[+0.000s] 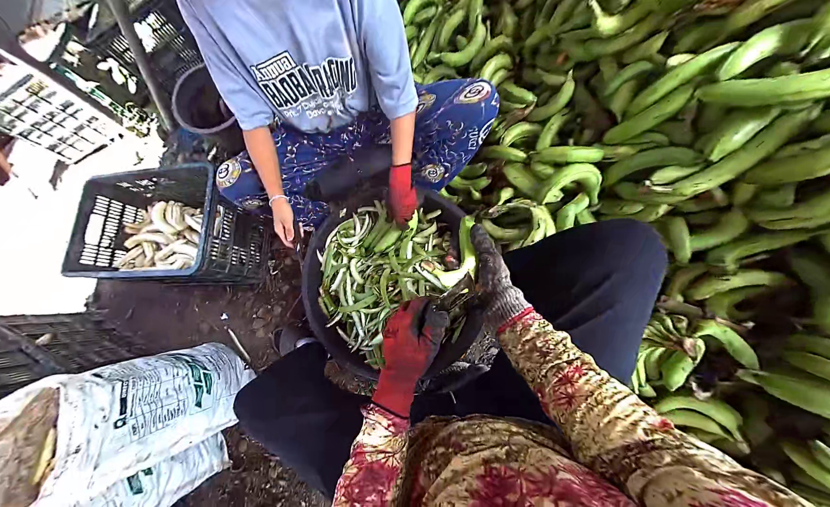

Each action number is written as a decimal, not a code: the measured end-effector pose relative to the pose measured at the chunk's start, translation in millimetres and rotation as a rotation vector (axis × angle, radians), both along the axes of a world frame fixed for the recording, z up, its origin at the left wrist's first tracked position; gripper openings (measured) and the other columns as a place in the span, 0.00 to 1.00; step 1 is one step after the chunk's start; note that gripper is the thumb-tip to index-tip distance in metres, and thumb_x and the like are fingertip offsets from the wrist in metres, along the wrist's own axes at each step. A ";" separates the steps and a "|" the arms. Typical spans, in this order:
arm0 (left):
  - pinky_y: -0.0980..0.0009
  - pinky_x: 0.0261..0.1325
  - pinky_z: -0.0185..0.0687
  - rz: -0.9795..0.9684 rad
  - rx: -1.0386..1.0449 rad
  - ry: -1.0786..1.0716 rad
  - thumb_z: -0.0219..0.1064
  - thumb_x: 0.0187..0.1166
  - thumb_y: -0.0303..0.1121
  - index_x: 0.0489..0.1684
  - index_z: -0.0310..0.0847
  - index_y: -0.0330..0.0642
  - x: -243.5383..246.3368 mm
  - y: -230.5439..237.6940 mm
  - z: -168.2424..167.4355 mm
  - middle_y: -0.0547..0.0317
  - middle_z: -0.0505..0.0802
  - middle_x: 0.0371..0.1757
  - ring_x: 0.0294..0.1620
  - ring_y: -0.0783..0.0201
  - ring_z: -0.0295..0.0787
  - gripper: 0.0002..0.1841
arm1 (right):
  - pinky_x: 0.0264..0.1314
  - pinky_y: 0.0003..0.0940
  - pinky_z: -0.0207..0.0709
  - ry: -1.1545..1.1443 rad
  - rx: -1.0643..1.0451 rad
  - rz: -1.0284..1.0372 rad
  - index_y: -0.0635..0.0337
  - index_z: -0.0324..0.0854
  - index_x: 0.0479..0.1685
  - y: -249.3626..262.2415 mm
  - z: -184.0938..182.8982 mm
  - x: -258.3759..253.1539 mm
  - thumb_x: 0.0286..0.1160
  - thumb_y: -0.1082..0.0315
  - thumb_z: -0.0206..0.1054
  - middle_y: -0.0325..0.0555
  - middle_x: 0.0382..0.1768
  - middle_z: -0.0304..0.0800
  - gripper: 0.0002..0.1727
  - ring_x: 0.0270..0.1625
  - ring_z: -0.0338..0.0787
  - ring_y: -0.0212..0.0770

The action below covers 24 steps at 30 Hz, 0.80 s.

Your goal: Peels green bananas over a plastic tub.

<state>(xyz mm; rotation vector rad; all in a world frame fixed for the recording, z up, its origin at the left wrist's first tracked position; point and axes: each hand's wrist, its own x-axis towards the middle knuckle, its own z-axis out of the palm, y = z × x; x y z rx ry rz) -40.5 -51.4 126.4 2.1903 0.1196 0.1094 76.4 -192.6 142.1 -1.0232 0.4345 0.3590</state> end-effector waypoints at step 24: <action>0.65 0.68 0.83 -0.065 -0.341 0.150 0.52 0.90 0.53 0.76 0.79 0.42 -24.9 33.0 -21.3 0.56 0.91 0.65 0.61 0.69 0.88 0.28 | 0.33 0.37 0.88 0.142 0.032 0.410 0.50 0.77 0.68 1.4 -22.1 0.7 0.85 0.35 0.50 0.47 0.40 0.91 0.32 0.32 0.90 0.41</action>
